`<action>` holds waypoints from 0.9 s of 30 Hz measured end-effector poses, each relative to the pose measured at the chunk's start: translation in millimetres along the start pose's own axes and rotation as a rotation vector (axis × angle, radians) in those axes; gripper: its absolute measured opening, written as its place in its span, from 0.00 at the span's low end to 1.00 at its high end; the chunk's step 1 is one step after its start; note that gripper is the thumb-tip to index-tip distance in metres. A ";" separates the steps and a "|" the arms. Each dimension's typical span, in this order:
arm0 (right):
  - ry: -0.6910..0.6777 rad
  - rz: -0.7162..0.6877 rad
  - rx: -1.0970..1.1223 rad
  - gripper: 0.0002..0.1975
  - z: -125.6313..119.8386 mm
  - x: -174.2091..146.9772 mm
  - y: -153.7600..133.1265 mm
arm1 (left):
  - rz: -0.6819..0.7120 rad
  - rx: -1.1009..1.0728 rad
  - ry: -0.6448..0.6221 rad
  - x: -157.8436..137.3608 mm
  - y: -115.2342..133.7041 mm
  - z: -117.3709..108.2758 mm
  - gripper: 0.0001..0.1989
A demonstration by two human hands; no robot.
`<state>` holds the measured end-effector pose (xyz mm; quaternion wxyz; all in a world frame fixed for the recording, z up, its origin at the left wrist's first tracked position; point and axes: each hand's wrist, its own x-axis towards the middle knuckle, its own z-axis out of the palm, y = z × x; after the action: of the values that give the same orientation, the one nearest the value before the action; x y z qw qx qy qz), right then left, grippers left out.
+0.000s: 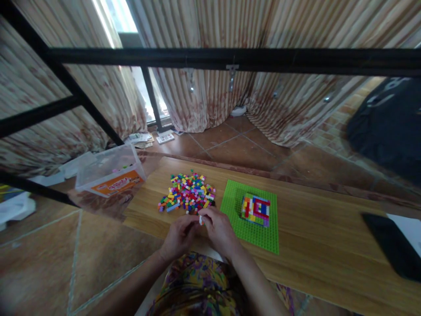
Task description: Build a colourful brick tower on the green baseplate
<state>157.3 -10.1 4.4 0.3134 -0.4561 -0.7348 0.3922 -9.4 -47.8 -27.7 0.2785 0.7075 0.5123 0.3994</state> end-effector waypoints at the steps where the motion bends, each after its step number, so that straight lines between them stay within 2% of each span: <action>1: 0.016 0.007 0.015 0.10 2.1 0.7 -0.4 | -0.003 -0.005 -0.004 -0.1 -0.1 -0.2 0.09; 11: 0.135 0.169 0.248 0.08 11.2 1.2 0.4 | -0.057 -0.092 -0.018 3.2 -1.6 0.0 0.11; 17: 0.175 0.171 0.299 0.09 12.3 0.0 5.0 | -0.048 -0.058 -0.013 5.0 0.5 -1.0 0.08; 21: 0.174 0.142 0.209 0.11 11.2 -4.1 4.6 | -0.077 -0.036 -0.002 5.1 2.2 -1.5 0.08; 27: 0.066 0.043 -0.019 0.13 8.9 -12.4 -0.3 | -0.104 0.001 0.007 4.0 1.5 0.3 0.09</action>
<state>154.7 -24.1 -1.0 0.3246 -0.4873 -0.7179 0.3767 -7.8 -44.5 -25.5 0.2968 0.6784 0.5497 0.3867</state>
